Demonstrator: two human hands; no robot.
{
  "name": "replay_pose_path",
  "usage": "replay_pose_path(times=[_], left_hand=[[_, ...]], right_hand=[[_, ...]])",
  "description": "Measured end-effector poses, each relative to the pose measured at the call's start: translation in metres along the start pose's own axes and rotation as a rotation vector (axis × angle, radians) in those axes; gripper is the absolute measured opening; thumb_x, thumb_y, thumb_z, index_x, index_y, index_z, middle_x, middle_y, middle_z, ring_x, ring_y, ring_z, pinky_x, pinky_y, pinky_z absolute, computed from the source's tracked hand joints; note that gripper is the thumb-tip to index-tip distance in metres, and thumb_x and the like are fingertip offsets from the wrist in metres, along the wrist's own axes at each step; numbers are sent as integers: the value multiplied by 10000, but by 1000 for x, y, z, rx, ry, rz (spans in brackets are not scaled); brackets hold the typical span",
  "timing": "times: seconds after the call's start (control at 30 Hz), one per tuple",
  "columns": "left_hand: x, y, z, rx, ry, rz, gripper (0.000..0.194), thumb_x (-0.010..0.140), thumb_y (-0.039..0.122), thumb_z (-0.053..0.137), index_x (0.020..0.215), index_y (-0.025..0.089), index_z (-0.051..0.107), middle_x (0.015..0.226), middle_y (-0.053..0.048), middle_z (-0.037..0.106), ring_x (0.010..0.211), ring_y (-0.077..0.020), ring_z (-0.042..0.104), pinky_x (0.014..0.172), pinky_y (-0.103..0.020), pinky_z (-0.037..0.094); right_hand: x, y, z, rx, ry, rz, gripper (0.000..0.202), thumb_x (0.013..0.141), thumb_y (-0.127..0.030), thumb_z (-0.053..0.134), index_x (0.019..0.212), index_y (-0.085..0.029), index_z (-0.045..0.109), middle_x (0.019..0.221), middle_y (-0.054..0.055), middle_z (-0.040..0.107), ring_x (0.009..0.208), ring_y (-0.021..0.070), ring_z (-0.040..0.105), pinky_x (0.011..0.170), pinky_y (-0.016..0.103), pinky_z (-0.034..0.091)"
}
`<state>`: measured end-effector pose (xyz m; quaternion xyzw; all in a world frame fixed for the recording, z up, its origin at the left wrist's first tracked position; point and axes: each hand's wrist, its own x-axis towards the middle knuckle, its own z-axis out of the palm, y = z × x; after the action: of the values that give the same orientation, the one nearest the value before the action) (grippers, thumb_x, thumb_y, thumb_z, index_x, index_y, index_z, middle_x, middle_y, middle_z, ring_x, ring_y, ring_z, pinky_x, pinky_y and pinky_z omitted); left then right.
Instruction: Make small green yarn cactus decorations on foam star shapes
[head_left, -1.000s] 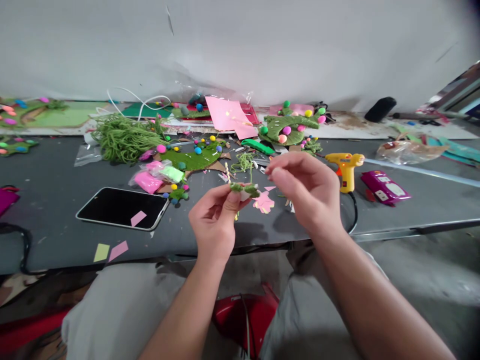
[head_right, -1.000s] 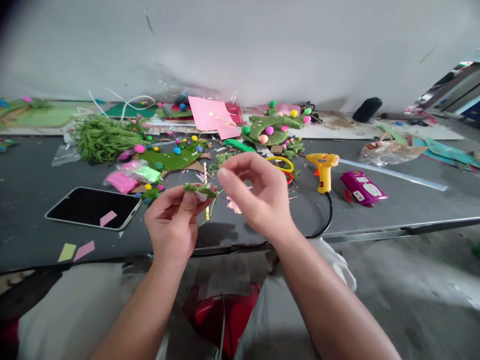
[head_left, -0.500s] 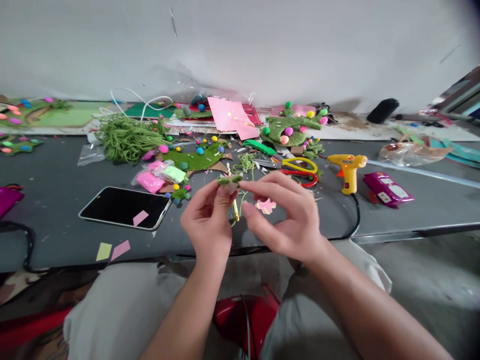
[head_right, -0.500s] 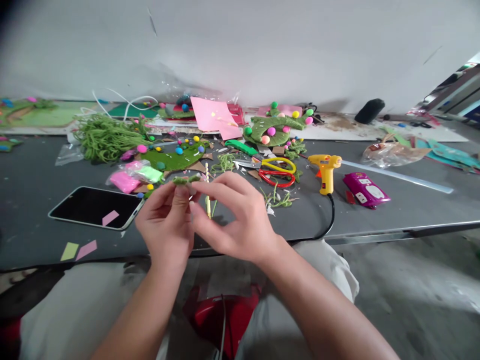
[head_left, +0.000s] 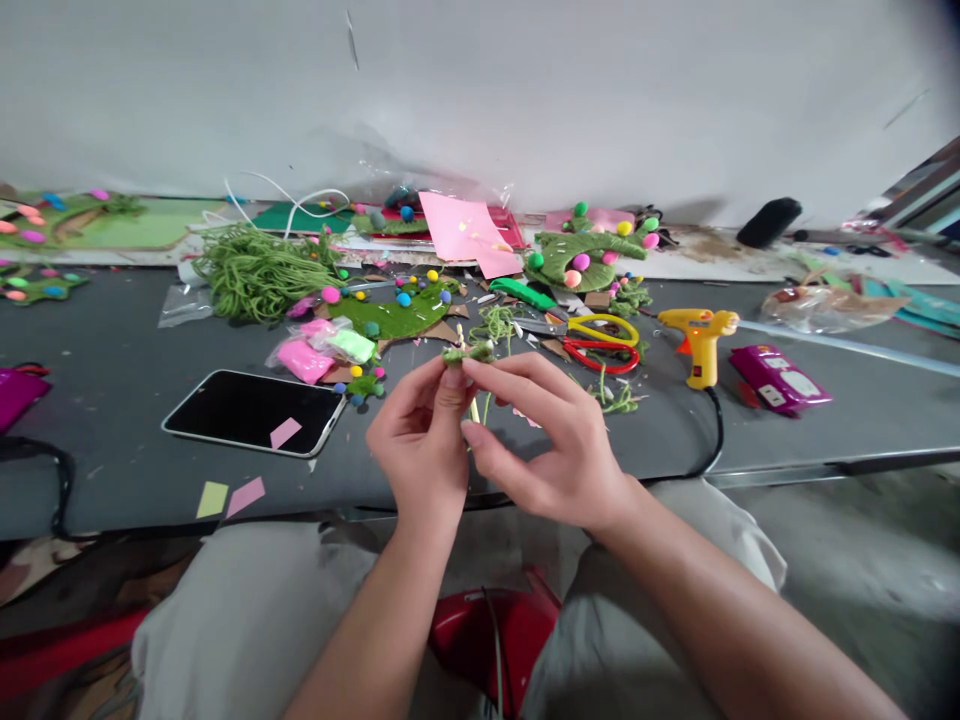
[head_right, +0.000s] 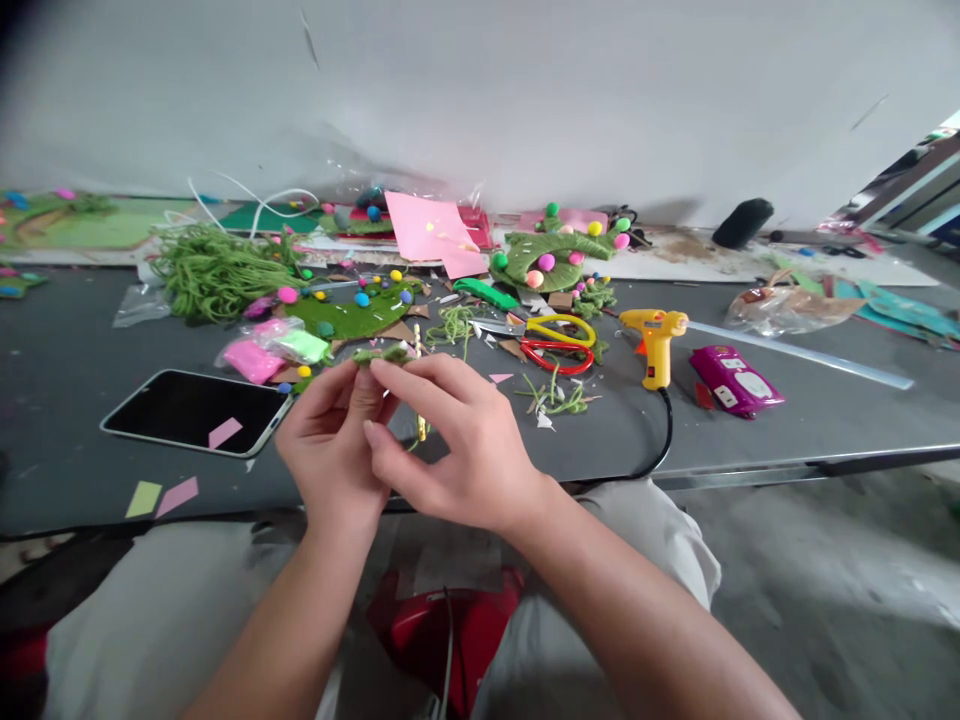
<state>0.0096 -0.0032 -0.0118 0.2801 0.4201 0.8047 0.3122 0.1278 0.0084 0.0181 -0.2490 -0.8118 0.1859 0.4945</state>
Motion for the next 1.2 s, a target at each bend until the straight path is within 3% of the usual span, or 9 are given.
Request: replay_pose_path(times=[0.63,0.8,0.9,0.97,1.07,1.2], left_hand=[[-1,0,-2,49,-25,30,145,818,310,865,935,230,832,874,-16,832,754,-153,784,728,-265,667],[0,-2,-1,-10,-57,38,127,823,289,862,937,240,832,869,-6,826,768,-152,783,759,-277,662],[1,-5,-2,-67,-87,-17,129,817,288,868,926,232,828,837,0,813,769,-152,776,808,-327,674],[3,-7,-4,-65,-106,-54,136,822,302,863,933,231,826,827,3,806,780,-153,770,838,-360,681],[9,-9,-7,-27,-150,-79,144,827,329,857,946,255,824,828,16,800,792,-145,763,818,-346,687],[27,-9,-6,35,-261,-123,201,781,355,889,928,231,827,865,-10,799,791,-163,760,747,-325,684]], right_hand=[[1,-1,-1,17,15,1,412,885,-204,706,1296,-187,692,1156,136,712,1025,211,703,880,382,616],[3,-4,-8,21,89,-22,290,876,-155,711,1160,-213,726,1070,96,732,909,191,691,789,354,591],[6,0,-17,95,235,113,111,879,-144,719,944,-226,683,914,39,686,823,168,632,729,333,539],[9,7,-25,154,292,248,123,900,-182,728,847,-218,623,849,13,639,780,145,599,698,304,515],[17,22,-34,224,204,452,167,927,-285,736,830,-191,638,845,11,655,741,120,600,657,262,507],[34,37,-41,364,-23,604,232,994,-390,651,997,-177,744,1038,50,739,832,131,680,701,249,551]])
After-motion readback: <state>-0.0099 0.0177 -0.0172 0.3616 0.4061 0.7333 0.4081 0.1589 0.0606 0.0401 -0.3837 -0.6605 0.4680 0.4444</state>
